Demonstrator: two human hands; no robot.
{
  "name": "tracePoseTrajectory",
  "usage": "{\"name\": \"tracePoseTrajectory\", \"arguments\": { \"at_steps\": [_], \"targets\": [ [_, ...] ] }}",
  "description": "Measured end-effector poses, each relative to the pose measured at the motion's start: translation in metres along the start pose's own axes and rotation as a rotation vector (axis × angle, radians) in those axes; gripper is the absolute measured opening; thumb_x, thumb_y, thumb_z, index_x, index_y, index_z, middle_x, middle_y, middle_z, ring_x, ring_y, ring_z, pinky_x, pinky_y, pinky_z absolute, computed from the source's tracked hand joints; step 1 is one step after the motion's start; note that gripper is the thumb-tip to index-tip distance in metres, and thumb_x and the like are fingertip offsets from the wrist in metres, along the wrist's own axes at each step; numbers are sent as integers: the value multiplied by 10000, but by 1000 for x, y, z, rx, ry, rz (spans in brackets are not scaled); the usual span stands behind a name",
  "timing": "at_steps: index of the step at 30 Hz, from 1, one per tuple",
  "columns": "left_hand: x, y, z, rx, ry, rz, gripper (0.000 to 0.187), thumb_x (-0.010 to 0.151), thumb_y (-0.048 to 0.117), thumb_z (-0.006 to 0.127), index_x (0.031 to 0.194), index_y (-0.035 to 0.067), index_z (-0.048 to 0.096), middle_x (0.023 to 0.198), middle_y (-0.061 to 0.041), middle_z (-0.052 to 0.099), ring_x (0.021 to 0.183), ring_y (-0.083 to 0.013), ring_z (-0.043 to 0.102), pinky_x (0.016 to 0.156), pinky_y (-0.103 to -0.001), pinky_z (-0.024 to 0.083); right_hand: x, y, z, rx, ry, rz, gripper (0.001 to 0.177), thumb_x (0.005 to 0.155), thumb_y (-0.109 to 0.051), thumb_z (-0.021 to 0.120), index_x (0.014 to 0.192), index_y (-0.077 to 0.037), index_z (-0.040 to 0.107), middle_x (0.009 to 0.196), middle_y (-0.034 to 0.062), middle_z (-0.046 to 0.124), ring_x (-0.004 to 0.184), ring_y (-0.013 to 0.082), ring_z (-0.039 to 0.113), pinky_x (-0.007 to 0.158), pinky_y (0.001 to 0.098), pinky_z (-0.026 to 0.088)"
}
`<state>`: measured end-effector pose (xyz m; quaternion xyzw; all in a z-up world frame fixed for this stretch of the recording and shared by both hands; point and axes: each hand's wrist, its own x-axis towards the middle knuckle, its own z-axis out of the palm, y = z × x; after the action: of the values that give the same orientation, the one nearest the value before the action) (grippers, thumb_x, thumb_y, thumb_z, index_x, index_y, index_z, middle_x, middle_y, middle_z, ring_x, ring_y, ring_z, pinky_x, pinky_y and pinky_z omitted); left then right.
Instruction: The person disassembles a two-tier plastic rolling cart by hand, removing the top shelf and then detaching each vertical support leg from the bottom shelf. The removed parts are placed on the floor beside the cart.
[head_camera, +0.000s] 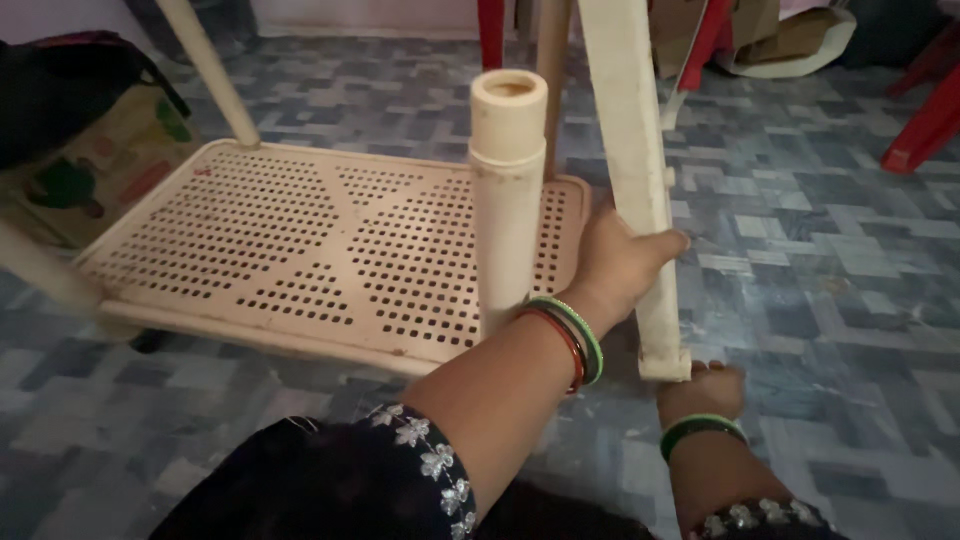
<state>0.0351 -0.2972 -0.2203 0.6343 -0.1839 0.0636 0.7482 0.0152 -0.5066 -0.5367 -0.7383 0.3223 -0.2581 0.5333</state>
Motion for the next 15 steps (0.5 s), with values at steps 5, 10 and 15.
{"name": "tracePoseTrajectory", "arguments": {
  "at_steps": [5,10,15],
  "targets": [
    [5,-19,2,11,-30,24,481,777,100,771,1227,-33,665,1048,-122,751,959,-216,728,851,-338,581,39,18,14,1305,26,599,190,974,-315,563,1104,-178,538,1006,25,560,997,224,562,943,455,524],
    [1,-33,2,39,-38,-4,425,761,102,773,1144,-46,665,1007,-135,753,913,-222,742,808,-350,599,36,3,19,1140,-22,561,245,956,-350,533,1082,-148,589,1055,62,667,1006,250,650,917,440,536],
    [-10,-48,4,71,-41,-1,445,756,115,774,1148,-39,632,994,-133,741,907,-217,728,799,-344,589,30,-40,22,985,-86,454,255,932,-265,615,1113,-86,601,1001,73,660,924,274,632,903,434,538]
  ]
}}
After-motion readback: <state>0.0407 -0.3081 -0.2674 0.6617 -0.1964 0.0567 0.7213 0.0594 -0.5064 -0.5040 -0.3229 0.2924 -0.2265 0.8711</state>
